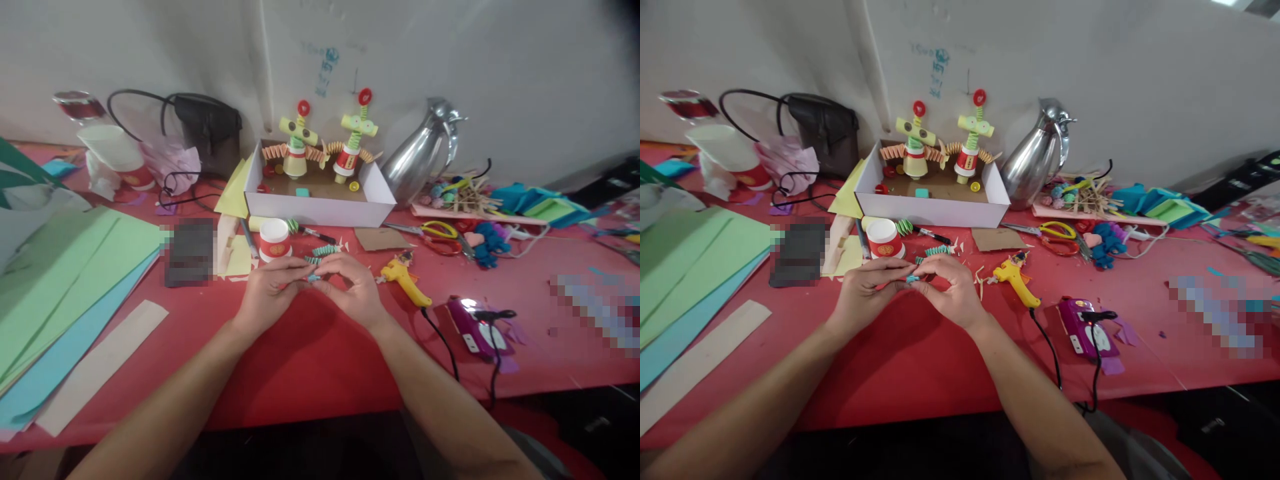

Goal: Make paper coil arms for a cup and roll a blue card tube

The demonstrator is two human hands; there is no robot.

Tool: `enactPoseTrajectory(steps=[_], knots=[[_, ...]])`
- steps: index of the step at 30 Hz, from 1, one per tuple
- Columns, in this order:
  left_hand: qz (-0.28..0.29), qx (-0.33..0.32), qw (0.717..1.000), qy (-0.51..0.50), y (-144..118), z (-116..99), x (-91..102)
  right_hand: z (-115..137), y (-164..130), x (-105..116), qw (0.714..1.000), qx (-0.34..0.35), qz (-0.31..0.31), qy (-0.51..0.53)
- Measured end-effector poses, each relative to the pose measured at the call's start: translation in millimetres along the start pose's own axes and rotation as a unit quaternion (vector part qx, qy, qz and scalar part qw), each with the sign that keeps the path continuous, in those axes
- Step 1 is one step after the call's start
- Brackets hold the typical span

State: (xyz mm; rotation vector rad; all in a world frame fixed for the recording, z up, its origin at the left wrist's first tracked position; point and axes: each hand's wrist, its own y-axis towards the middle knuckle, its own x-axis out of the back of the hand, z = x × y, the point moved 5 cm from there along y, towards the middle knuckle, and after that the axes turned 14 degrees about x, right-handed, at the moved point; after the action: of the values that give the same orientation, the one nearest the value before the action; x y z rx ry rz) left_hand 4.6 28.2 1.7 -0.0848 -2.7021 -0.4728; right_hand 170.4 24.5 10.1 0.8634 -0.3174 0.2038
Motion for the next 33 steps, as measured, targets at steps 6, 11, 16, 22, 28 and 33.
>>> enactPoseTrajectory(steps=[6,11,16,22,28,33], knots=[[0.039,0.054,0.998,0.016,1.8,13.5,-12.1,-13.1,-5.6,-5.8,0.998,-0.001,0.044,-0.039],[0.097,0.142,0.985,0.009,2.4,33.4,-21.6,-30.9,-18.3,-22.5,0.985,-0.042,0.144,-0.081],[0.079,0.166,0.98,0.077,-1.0,39.2,-19.9,-30.0,-24.7,-29.2,0.979,-0.029,0.157,-0.124],[0.058,0.183,0.973,0.124,-13.0,36.2,-24.0,-29.0,-29.4,-31.5,0.975,-0.015,0.161,-0.154],[0.041,0.164,0.969,0.181,-36.1,6.9,2.9,-30.4,-29.5,-32.0,0.977,-0.029,0.156,-0.143],[-0.163,0.148,0.938,0.269,-67.9,12.2,86.7,-32.1,-25.4,-32.9,0.973,-0.07,0.169,-0.141]])
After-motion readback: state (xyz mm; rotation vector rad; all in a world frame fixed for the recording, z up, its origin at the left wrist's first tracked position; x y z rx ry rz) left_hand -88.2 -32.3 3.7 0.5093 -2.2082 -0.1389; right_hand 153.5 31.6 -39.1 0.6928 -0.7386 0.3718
